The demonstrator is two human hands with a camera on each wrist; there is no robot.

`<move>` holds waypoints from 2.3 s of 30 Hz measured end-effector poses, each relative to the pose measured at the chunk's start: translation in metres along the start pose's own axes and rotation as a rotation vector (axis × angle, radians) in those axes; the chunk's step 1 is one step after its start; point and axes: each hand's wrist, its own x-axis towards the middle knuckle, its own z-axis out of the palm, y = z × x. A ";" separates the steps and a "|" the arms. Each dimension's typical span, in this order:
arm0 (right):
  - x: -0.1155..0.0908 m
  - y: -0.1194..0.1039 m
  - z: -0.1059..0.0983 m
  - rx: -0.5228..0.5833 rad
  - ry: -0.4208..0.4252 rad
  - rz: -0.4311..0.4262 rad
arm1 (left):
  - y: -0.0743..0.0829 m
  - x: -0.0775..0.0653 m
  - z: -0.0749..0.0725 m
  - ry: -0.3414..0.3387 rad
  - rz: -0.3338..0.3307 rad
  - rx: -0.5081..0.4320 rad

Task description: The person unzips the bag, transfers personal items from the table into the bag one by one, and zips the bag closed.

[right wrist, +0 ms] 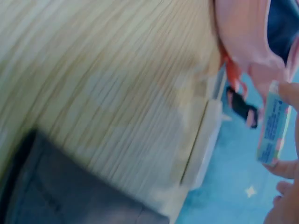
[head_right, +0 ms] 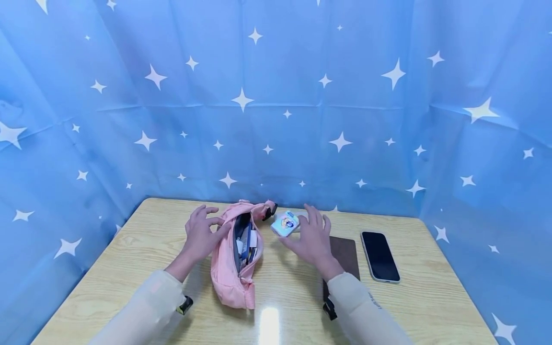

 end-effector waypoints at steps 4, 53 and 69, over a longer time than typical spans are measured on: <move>0.000 -0.018 0.000 0.012 0.011 -0.044 | 0.001 -0.001 -0.001 0.003 -0.001 -0.003; 0.023 -0.094 0.029 -0.147 0.140 -0.290 | 0.010 -0.001 0.002 0.022 0.046 -0.045; 0.029 -0.097 0.039 -0.217 0.086 -0.203 | 0.015 0.002 -0.003 0.012 0.089 -0.071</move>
